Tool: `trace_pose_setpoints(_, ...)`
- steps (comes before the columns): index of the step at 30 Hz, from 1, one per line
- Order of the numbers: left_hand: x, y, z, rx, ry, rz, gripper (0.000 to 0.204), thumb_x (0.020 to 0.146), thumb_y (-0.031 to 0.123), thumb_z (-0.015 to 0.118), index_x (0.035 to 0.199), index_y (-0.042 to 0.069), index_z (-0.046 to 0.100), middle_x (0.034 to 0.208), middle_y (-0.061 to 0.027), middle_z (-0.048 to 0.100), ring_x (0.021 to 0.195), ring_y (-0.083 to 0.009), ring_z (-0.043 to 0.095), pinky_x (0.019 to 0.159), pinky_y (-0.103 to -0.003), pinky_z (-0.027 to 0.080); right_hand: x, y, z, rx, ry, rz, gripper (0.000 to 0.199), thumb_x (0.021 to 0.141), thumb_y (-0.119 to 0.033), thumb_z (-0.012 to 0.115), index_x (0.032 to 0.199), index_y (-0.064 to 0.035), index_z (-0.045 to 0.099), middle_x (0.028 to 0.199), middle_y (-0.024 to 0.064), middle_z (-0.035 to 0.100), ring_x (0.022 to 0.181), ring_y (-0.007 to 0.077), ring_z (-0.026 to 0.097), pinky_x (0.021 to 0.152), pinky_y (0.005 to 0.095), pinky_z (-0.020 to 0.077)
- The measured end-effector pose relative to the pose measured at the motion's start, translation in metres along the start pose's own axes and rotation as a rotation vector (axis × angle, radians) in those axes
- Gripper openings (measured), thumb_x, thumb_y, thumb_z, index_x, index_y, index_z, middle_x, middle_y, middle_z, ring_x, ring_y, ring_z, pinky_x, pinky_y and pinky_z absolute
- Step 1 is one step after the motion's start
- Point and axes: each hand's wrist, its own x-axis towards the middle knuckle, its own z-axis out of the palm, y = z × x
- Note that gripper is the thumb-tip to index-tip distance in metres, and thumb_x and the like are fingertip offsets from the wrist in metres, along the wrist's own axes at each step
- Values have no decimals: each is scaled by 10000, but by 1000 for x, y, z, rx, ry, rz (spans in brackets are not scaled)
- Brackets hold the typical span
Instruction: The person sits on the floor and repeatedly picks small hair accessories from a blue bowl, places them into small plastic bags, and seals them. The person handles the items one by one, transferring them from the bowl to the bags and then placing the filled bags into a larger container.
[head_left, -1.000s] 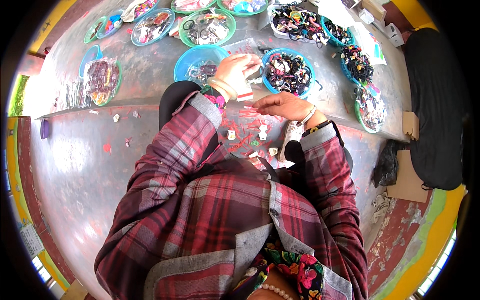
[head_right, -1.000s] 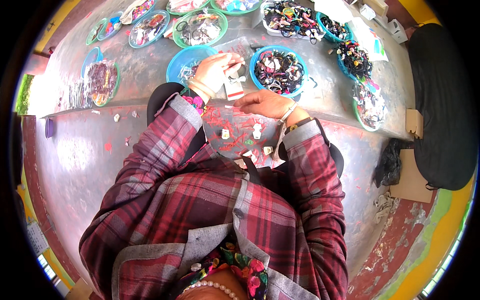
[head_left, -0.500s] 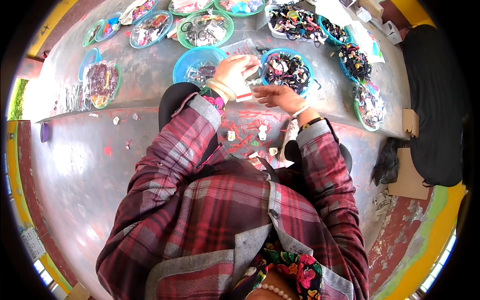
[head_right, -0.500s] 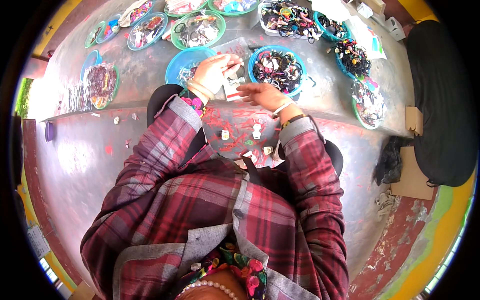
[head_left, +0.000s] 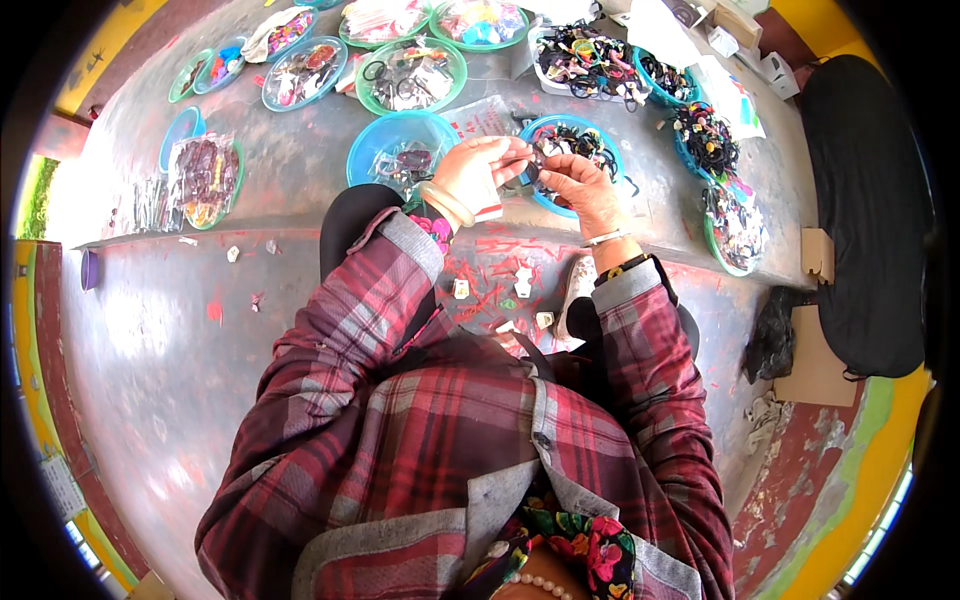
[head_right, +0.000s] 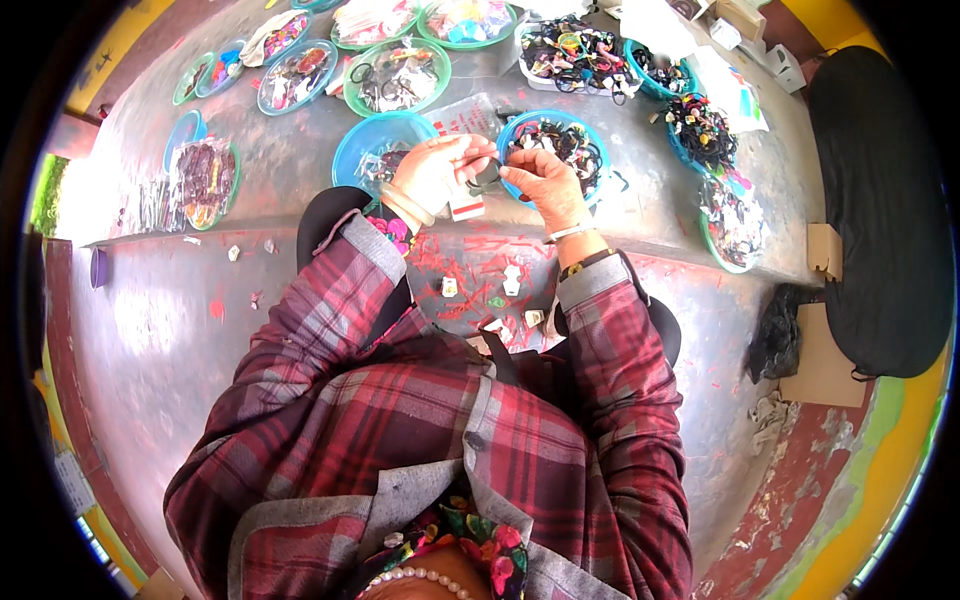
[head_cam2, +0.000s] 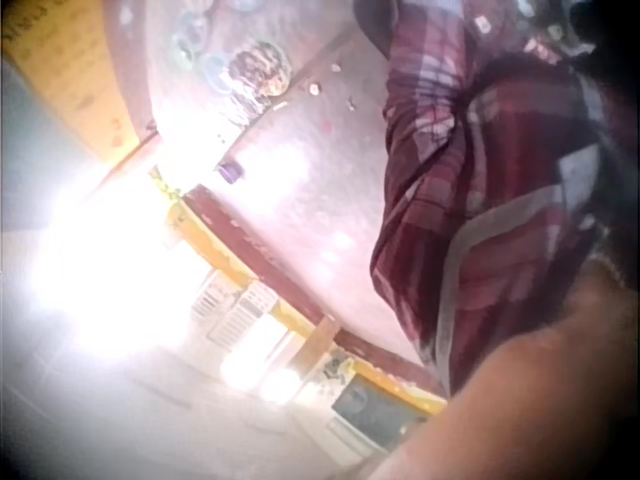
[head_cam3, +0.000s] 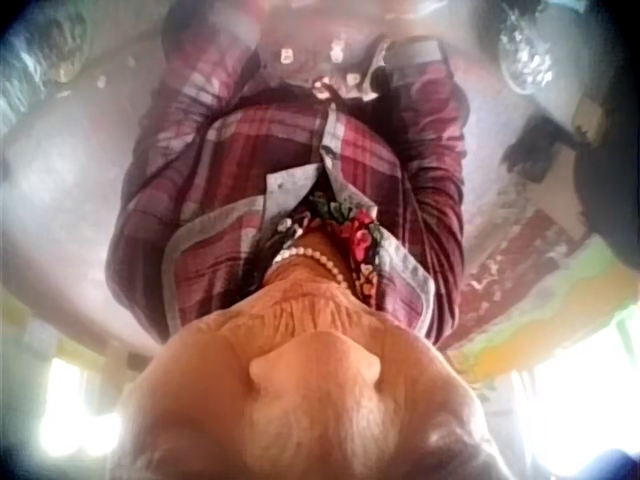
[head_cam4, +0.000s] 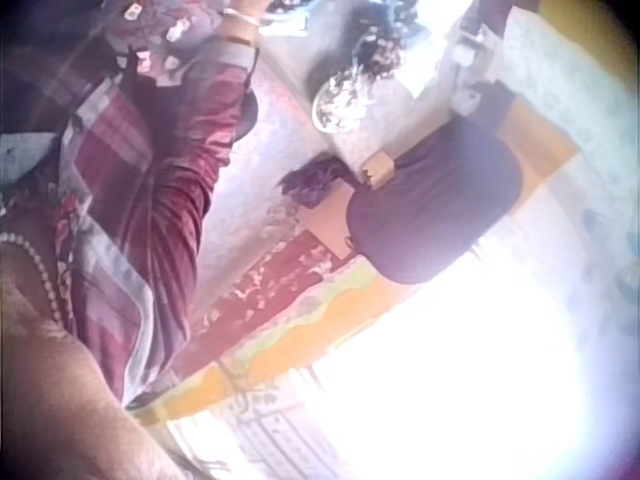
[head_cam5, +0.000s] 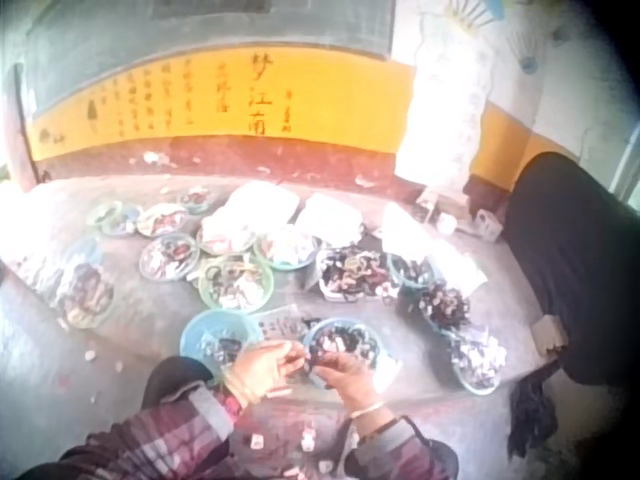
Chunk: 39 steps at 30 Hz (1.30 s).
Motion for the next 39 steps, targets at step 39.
trace_pose_setpoints(39,-10,8,12,141,-184,-173,285,886,121,463,1063,-99,505,997,-178,591,874,-294,615,735,-297,519,-5,-5,-1,260,53,-42,114,781,3,551,790,-24,662,656,-1,578,546,76,475,524,198,363)
